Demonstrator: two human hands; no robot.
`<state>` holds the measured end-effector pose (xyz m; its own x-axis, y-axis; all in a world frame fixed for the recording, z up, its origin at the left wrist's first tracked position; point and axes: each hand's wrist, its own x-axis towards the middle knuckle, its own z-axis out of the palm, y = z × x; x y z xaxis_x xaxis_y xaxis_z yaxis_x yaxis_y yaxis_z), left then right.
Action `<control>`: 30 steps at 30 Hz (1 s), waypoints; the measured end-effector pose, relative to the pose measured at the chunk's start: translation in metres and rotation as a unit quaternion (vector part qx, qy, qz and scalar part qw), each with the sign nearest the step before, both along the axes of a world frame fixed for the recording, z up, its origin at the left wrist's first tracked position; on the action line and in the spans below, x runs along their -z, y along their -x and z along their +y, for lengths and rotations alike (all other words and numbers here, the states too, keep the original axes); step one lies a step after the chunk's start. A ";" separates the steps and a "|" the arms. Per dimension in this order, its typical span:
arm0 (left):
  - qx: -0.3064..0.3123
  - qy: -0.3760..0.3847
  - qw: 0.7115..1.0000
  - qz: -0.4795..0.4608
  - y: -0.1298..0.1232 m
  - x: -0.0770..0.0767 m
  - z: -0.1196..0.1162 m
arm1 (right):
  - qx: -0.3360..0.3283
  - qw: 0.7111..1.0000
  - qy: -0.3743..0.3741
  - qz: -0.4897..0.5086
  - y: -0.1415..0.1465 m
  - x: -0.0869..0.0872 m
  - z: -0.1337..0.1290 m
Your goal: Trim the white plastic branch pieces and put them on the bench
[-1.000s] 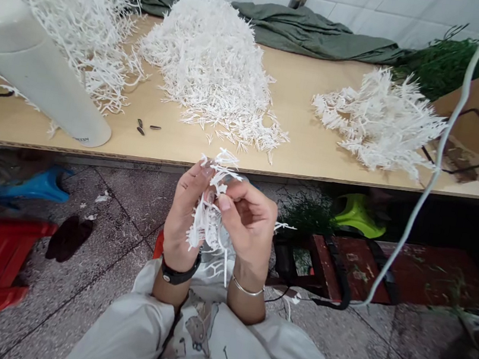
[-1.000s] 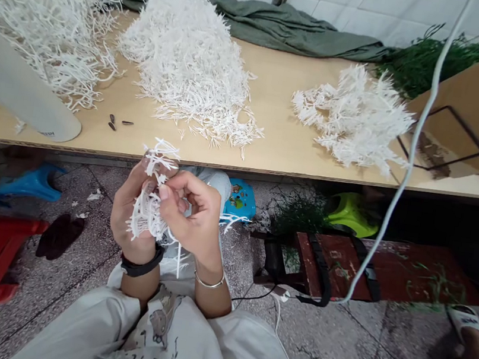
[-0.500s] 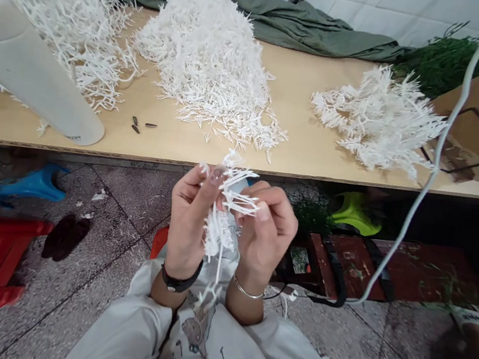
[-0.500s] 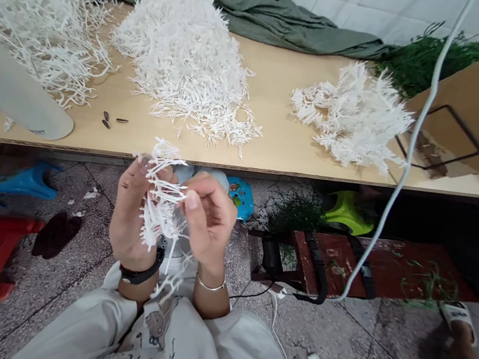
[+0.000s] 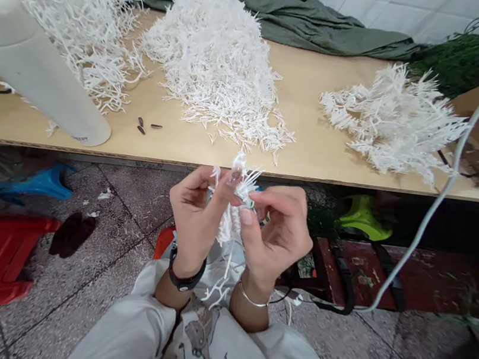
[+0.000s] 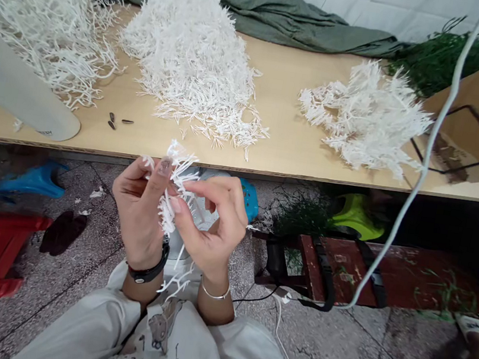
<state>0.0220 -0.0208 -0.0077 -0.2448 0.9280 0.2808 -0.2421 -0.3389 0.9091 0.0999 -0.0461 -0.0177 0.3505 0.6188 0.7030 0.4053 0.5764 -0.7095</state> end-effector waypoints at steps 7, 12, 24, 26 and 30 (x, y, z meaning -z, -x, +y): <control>0.034 -0.016 0.999 0.012 0.009 0.002 0.007 | -0.081 0.992 0.099 -0.021 -0.005 0.002 0.004; 0.067 -0.007 0.998 0.006 0.012 0.001 0.008 | -0.123 0.987 0.101 -0.003 -0.005 0.004 0.005; 0.100 0.007 0.993 -0.065 0.010 0.003 0.008 | -0.065 0.997 0.023 -0.028 -0.002 0.002 0.003; 0.111 0.020 0.990 -0.081 0.011 0.002 0.008 | -0.063 0.997 0.015 -0.032 -0.001 0.002 0.003; 0.159 0.050 0.980 -0.110 0.014 0.000 0.005 | -0.038 0.998 0.004 -0.052 -0.002 0.003 0.002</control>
<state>0.0081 -0.0155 -0.0079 0.0169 0.9873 0.1579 -0.5148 -0.1268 0.8479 0.1024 -0.0445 -0.0203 0.2270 0.6473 0.7276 0.4325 0.6024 -0.6709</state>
